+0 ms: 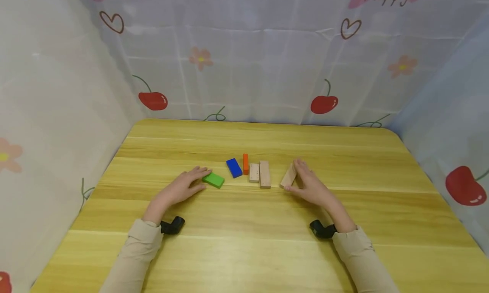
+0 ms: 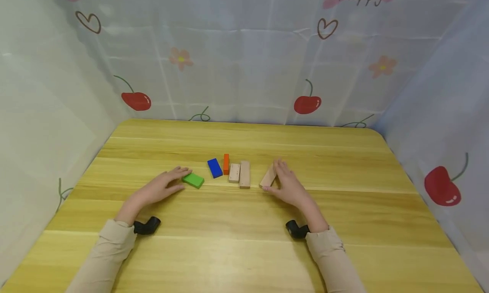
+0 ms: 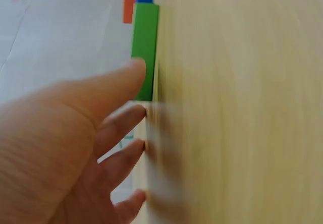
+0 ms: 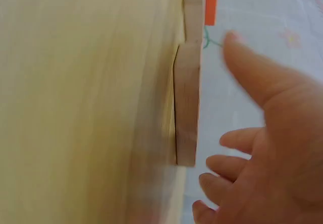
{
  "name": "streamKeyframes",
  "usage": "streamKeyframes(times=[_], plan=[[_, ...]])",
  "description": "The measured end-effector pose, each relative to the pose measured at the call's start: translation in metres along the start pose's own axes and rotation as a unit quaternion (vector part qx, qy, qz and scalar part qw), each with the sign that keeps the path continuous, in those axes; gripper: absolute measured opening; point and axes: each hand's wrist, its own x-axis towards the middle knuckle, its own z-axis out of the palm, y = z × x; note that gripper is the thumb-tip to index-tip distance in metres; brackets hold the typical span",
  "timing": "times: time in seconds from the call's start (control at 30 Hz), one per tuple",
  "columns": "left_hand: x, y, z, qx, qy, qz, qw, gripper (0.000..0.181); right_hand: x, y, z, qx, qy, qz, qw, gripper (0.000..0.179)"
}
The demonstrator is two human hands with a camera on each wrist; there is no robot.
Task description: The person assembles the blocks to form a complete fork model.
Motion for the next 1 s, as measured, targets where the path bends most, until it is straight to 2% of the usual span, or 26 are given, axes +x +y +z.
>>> streamKeyframes(times=[0.13, 0.33, 0.53, 0.73, 0.87, 1.0], plan=[[0.003, -0.009, 0.005, -0.049, 0.033, 0.014, 0.9981, 0.046, -0.002, 0.004, 0.006, 0.013, -0.004, 0.008, 0.9999, 0.091], [0.008, -0.019, 0.009, -0.103, 0.076, 0.025, 0.9914, 0.041, -0.002, 0.010, 0.013, 0.019, 0.016, 0.013, 0.9996, 0.092], [0.012, -0.023, 0.007, -0.108, 0.098, 0.017, 0.9891, 0.040, 0.001, 0.015, 0.017, 0.019, 0.038, 0.017, 0.9989, 0.091], [0.014, -0.024, 0.007, -0.105, 0.104, 0.009, 0.9890, 0.039, 0.002, 0.014, 0.014, 0.034, 0.041, 0.010, 0.9985, 0.093], [0.015, -0.024, 0.008, -0.108, 0.104, 0.010, 0.9886, 0.039, -0.002, 0.005, 0.010, 0.054, 0.036, -0.005, 0.9979, 0.094], [0.016, -0.025, 0.009, -0.108, 0.106, 0.010, 0.9884, 0.038, -0.007, -0.012, 0.010, 0.067, 0.023, -0.043, 0.9965, 0.094]])
